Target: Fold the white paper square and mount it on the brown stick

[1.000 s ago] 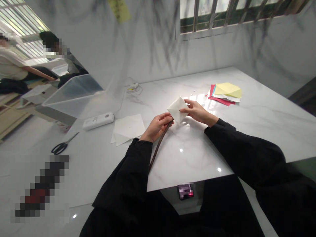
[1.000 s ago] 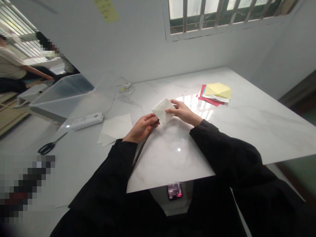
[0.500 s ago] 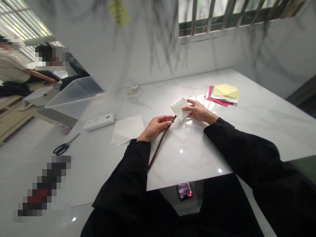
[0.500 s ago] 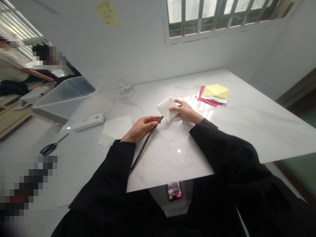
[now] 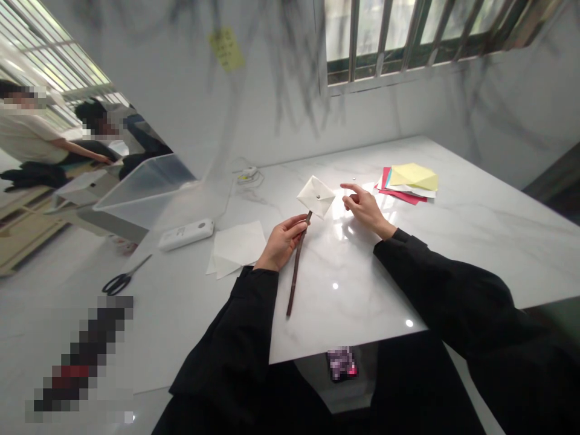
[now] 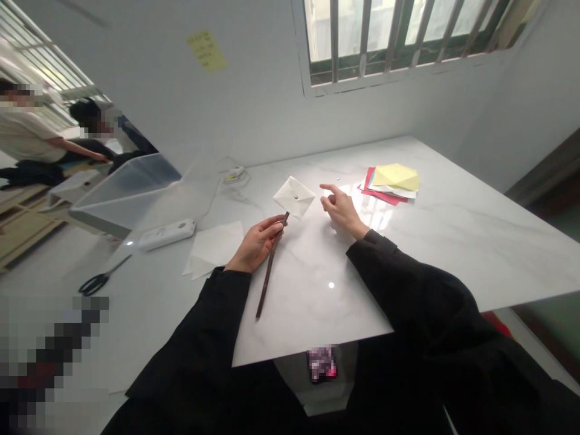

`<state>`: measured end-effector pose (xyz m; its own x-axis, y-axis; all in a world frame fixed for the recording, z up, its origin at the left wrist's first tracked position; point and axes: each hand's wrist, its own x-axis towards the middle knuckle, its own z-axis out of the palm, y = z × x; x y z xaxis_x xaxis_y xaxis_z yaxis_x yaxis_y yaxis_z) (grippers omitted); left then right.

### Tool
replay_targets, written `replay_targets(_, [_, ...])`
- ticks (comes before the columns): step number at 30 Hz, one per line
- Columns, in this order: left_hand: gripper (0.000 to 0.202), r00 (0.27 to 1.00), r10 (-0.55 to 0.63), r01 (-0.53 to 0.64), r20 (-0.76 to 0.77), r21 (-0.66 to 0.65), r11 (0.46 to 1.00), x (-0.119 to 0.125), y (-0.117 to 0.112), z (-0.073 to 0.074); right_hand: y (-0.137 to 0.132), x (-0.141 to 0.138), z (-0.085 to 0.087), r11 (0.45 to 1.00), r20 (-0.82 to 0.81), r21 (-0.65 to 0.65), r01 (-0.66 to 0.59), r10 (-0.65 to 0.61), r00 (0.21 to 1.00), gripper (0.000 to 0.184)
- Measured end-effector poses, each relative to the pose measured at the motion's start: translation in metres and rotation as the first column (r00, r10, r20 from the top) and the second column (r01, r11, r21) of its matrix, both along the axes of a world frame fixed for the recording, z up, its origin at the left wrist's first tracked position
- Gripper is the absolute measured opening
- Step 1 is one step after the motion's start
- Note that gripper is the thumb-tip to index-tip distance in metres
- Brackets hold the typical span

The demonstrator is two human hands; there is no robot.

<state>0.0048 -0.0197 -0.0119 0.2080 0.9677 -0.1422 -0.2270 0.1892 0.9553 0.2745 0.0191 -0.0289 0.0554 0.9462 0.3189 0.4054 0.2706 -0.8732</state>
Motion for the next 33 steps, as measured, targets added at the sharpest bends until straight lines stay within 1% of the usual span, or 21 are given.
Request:
replay_targets(2, [0.039, 1.000, -0.001, 0.001, -0.001, -0.001, 1.000, 0.000, 0.000, 0.000, -0.003, -0.001, 0.002, 0.999, 0.043, -0.023, -0.031, 0.032, 0.999, 0.062])
replay_targets(3, [0.039, 1.000, -0.001, 0.001, -0.002, -0.001, 1.000, 0.000, 0.000, 0.000, -0.003, -0.001, 0.003, 0.998, 0.063, -0.040, -0.045, 0.048, 0.997, 0.064])
replay_targets(4, [0.039, 1.000, 0.001, -0.001, -0.002, -0.001, 1.000, 0.000, 0.000, 0.000, -0.003, -0.001, 0.003, 0.997, 0.092, -0.059, -0.059, 0.065, 0.994, 0.061])
replay_targets(7, [0.042, 1.000, 0.014, -0.014, 0.000, 0.001, 1.000, 0.000, 0.001, 0.000, -0.002, 0.001, 0.003, 0.989, 0.211, -0.120, -0.084, 0.108, 0.972, 0.042])
replay_targets(9, [0.043, 1.000, 0.023, -0.023, 0.001, 0.001, 1.000, -0.001, 0.001, 0.000, -0.002, 0.002, 0.004, 0.990, 0.241, -0.127, -0.053, 0.083, 0.967, 0.038])
replay_targets(11, [0.044, 1.000, 0.028, -0.028, 0.003, -0.001, 1.000, -0.001, 0.002, -0.001, -0.003, 0.001, 0.007, 0.996, 0.216, -0.087, -0.003, 0.022, 0.976, 0.036])
replay_targets(12, [0.044, 1.000, 0.027, -0.027, 0.001, -0.002, 1.000, -0.001, 0.002, -0.001, -0.004, 0.001, 0.008, 0.998, 0.194, -0.063, 0.013, 0.000, 0.981, 0.041])
replay_targets(13, [0.044, 1.000, 0.023, -0.023, -0.003, 0.000, 1.000, -0.001, 0.001, -0.001, -0.006, 0.000, 0.009, 0.999, 0.177, -0.045, 0.016, -0.008, 0.984, 0.050])
replay_targets(14, [0.044, 1.000, 0.016, -0.015, -0.011, 0.004, 1.000, -0.001, 0.001, -0.001, -0.007, 0.000, 0.010, 0.999, 0.167, -0.035, 0.003, 0.003, 0.986, 0.059])
replay_targets(15, [0.044, 1.000, 0.007, -0.007, -0.018, 0.008, 1.000, -0.001, 0.001, -0.001, -0.007, -0.001, 0.011, 0.999, 0.167, -0.038, -0.016, 0.022, 0.986, 0.063])
replay_targets(16, [0.045, 1.000, 0.001, -0.001, -0.024, 0.013, 1.000, -0.001, 0.001, -0.002, -0.008, -0.001, 0.012, 0.998, 0.181, -0.050, -0.034, 0.043, 0.983, 0.060])
replay_targets(18, [0.045, 1.000, 0.001, 0.000, -0.029, 0.019, 1.000, 0.000, 0.001, -0.002, -0.007, -0.001, 0.012, 0.995, 0.241, -0.085, -0.056, 0.075, 0.967, 0.042])
replay_targets(19, [0.045, 1.000, 0.005, -0.005, -0.030, 0.022, 1.000, 0.000, 0.001, -0.002, -0.006, -0.001, 0.011, 0.994, 0.274, -0.099, -0.055, 0.081, 0.958, 0.037])
replay_targets(22, [0.045, 0.999, 0.016, -0.015, -0.034, 0.030, 0.999, 0.000, 0.001, -0.003, -0.005, 0.001, 0.010, 0.995, 0.320, -0.100, -0.024, 0.055, 0.946, 0.036])
replay_targets(26, [0.048, 0.999, 0.014, -0.013, -0.033, 0.025, 1.000, -0.001, 0.002, -0.004, -0.005, 0.000, 0.010, 0.995, 0.301, -0.097, 0.038, -0.007, 0.954, 0.033])
replay_targets(29, [0.050, 0.999, 0.033, -0.033, -0.018, 0.015, 0.999, 0.000, 0.002, -0.004, -0.008, -0.005, 0.009, 0.988, 0.230, -0.144, 0.064, -0.030, 0.973, 0.037])
replay_targets(31, [0.050, 0.998, 0.055, -0.055, -0.009, 0.018, 0.998, 0.001, 0.001, -0.003, -0.011, -0.012, 0.008, 0.978, 0.138, -0.209, 0.023, 0.006, 0.990, 0.047])
replay_targets(32, [0.049, 0.998, 0.065, -0.065, -0.007, 0.023, 0.998, 0.002, 0.000, -0.003, -0.012, -0.015, 0.008, 0.968, 0.087, -0.247, -0.039, 0.062, 0.994, 0.050])
replay_targets(33, [0.049, 0.997, 0.074, -0.074, -0.006, 0.030, 0.997, 0.002, 0.000, -0.003, -0.014, -0.019, 0.007, 0.951, 0.040, -0.282, -0.129, 0.146, 0.988, 0.050])
